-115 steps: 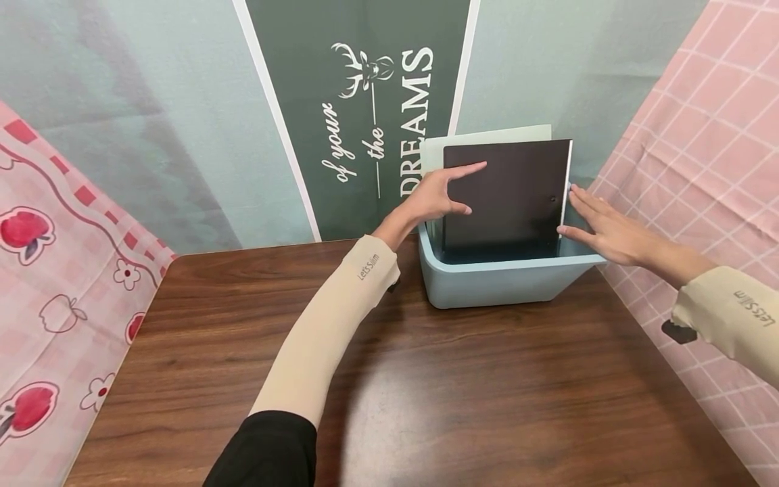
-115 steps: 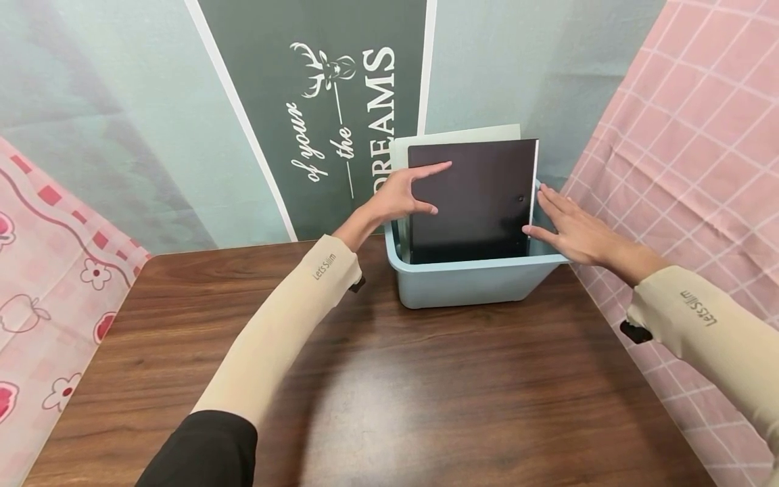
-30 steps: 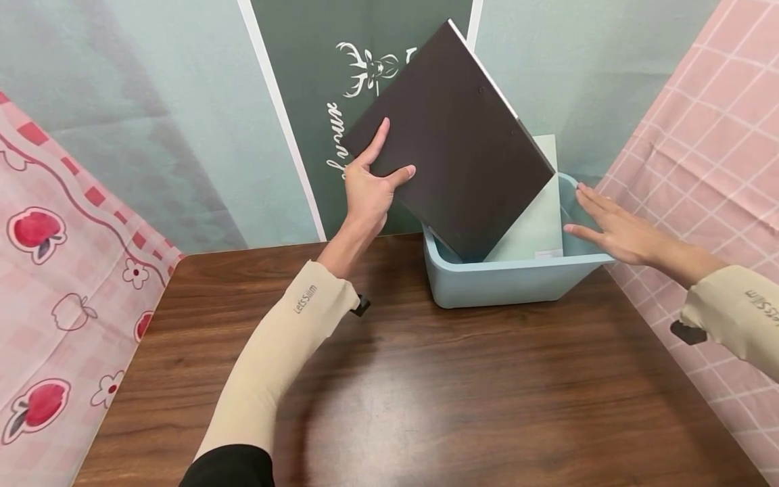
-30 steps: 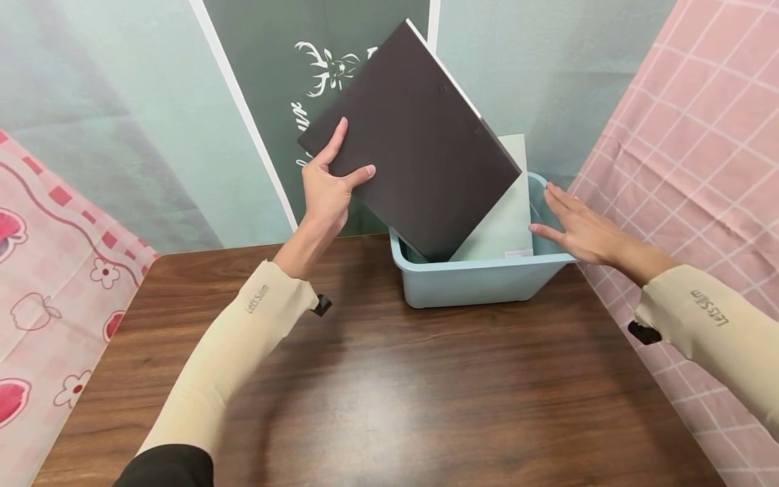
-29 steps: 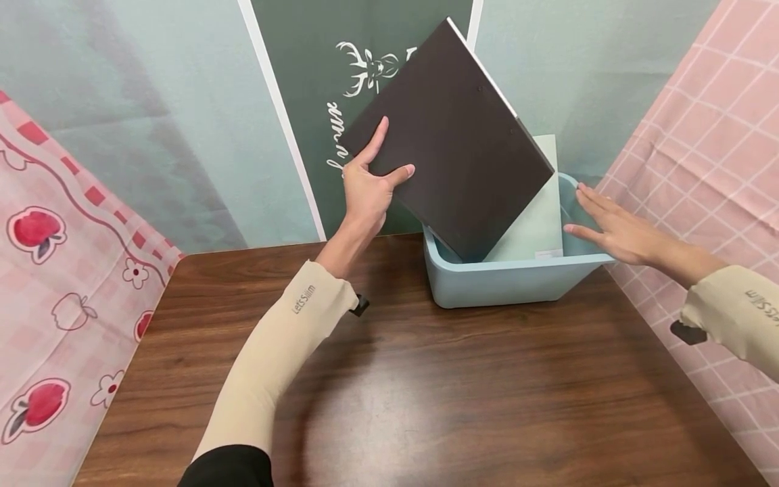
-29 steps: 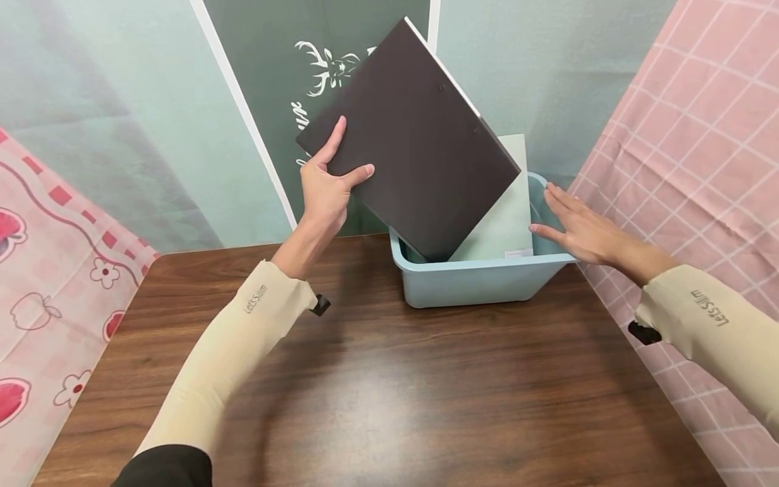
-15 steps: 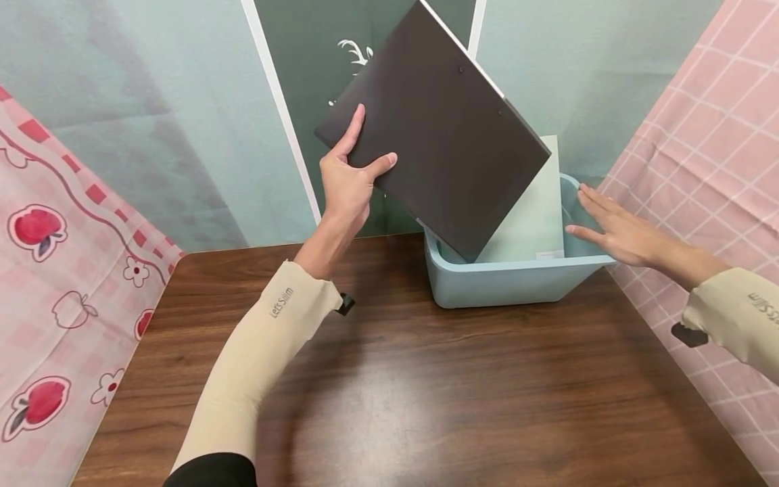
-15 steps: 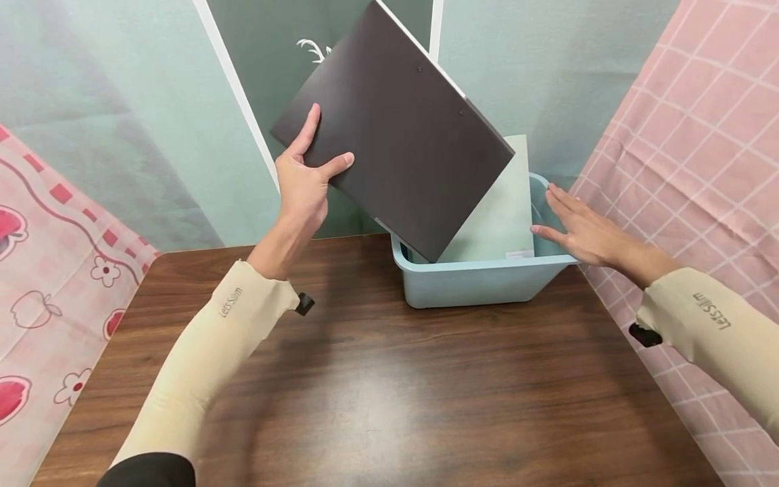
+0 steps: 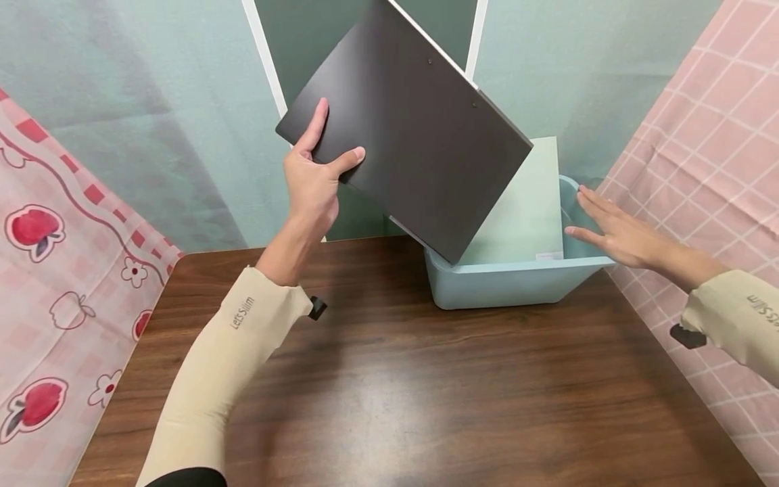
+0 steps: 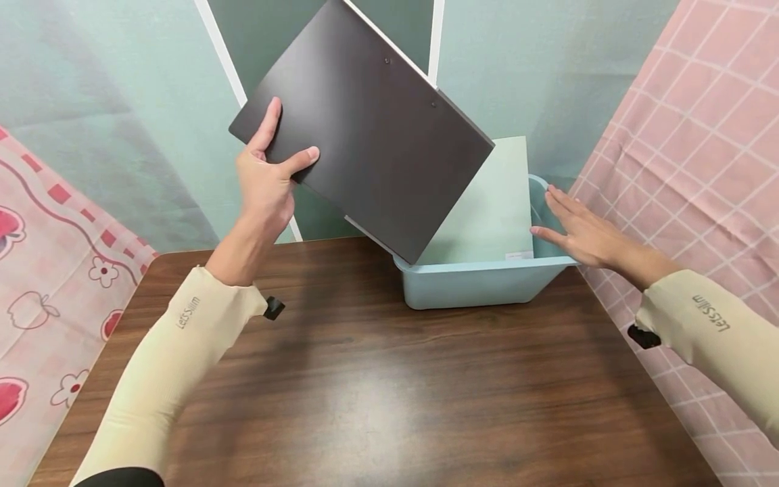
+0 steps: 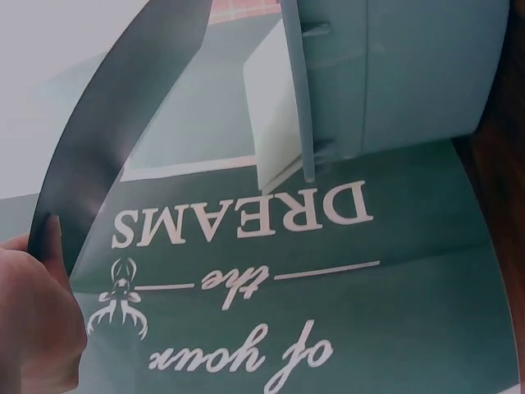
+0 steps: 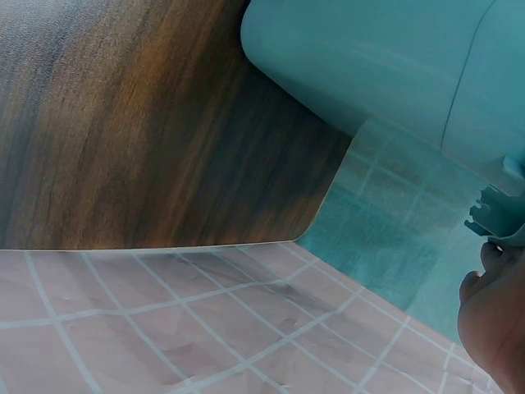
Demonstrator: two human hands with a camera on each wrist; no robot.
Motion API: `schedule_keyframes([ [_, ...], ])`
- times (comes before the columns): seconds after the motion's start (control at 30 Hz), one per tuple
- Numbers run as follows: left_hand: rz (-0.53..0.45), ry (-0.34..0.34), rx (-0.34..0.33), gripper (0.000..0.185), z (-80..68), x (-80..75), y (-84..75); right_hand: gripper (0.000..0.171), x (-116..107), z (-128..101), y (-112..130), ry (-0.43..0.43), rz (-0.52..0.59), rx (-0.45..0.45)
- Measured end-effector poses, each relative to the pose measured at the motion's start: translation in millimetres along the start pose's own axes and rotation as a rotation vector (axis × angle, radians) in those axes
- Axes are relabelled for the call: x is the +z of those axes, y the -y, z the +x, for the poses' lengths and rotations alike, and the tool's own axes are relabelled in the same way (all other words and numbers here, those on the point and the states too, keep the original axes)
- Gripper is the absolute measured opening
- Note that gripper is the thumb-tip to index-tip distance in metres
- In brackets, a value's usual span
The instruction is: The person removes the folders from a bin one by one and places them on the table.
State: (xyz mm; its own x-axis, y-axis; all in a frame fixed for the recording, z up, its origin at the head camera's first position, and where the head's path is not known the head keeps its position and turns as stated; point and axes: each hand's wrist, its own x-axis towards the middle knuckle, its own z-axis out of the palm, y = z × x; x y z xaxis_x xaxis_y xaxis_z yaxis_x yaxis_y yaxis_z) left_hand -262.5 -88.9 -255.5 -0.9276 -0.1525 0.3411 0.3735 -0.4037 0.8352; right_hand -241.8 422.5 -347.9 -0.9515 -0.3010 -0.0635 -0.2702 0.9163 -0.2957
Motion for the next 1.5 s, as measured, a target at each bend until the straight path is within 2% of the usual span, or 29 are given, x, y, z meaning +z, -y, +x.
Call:
schedule_keyframes([
  [0.67,-0.115,0.041,-0.172,0.091,-6.9,-40.2,-34.5,0.086,-0.2,-7.1,-2.0,-0.005,0.006,0.002],
  [1.23,-0.101,0.127,-0.201,0.09,-17.2,-76.3,-65.6,0.086,0.2,-4.0,1.5,0.006,0.003,0.01],
  [1.5,-0.148,0.149,-0.25,0.089,-18.5,-100.4,-80.6,0.087,-1.0,-2.3,2.9,0.0,0.003,0.004],
])
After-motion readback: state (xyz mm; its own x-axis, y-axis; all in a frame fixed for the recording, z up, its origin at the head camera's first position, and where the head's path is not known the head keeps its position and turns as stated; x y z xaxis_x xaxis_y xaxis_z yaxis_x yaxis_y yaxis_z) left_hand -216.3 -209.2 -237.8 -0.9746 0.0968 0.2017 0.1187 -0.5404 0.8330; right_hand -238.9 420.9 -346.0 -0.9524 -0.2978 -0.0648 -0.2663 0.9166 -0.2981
